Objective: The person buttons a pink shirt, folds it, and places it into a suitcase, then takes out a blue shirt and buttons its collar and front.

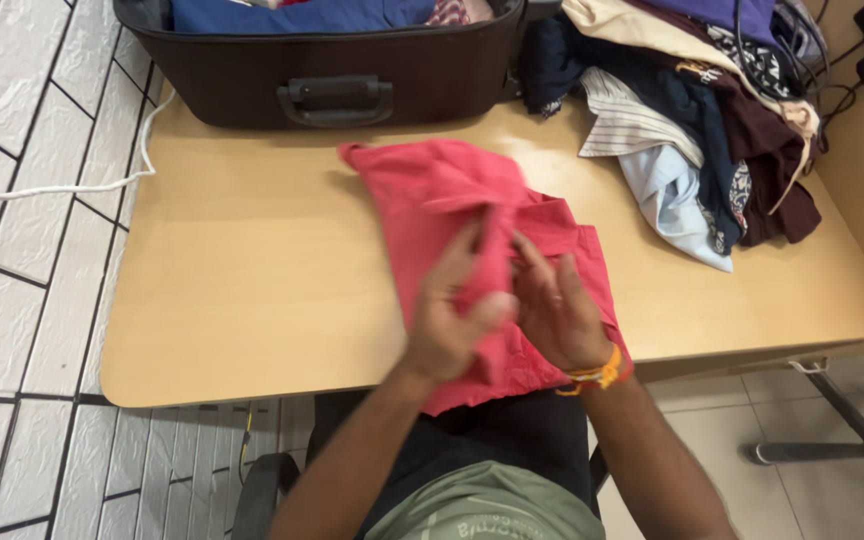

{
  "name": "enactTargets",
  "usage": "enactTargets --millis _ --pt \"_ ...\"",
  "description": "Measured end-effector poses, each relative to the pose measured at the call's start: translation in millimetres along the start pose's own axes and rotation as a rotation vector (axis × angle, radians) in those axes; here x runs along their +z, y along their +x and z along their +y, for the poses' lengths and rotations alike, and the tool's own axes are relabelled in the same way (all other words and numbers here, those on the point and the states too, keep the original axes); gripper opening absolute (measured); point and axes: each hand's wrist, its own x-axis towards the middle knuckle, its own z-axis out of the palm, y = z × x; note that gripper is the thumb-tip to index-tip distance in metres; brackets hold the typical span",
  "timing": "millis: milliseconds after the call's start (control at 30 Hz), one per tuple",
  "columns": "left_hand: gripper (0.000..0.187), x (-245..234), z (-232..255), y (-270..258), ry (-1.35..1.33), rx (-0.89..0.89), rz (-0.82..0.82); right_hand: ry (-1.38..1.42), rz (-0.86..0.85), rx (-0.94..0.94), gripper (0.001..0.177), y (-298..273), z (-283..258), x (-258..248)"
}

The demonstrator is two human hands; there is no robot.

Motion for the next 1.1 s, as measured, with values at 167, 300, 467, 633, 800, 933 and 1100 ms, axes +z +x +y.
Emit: enactTargets --millis 167,300,467,633,800,933,1100 --pt "0.044 31.0 -11.9 17.8 0.784 0.227 -0.461 0.018 0.246 -0.075 0.068 -34.4 -2.3 -42.1" --pt "0.062 21.2 -22.7 3.8 0.669 -0.043 -0.704 -0.322 0.445 -0.033 0.06 -53.2 -1.0 -51.7" --pt "0.066 1.1 -40.4 -18.1 0.912 0.055 -0.559 -0.623 0.465 -0.006 0.091 -55.2 -15.3 -48.4" --pt "0.083 -13.2 -45.6 -37.5 1.081 0.071 -0.576 -0.657 0.445 -0.01 0.106 -44.5 -17.9 -48.9" --pt "0.083 -25.7 -42.2 -42.8 1.179 0.056 -0.469 -1.204 0.733 -0.129 0.106 -49.9 -22.4 -36.4" --pt "0.084 -31.3 -45.0 -42.0 1.243 0.013 -0.537 -1.608 0.694 -0.278 0.092 -61.2 -16.0 -13.4" --pt "0.084 -29.7 -38.3 -53.2 1.277 -0.031 -0.578 -1.813 -0.149 -0.251 0.112 -65.5 -8.7 3.0"
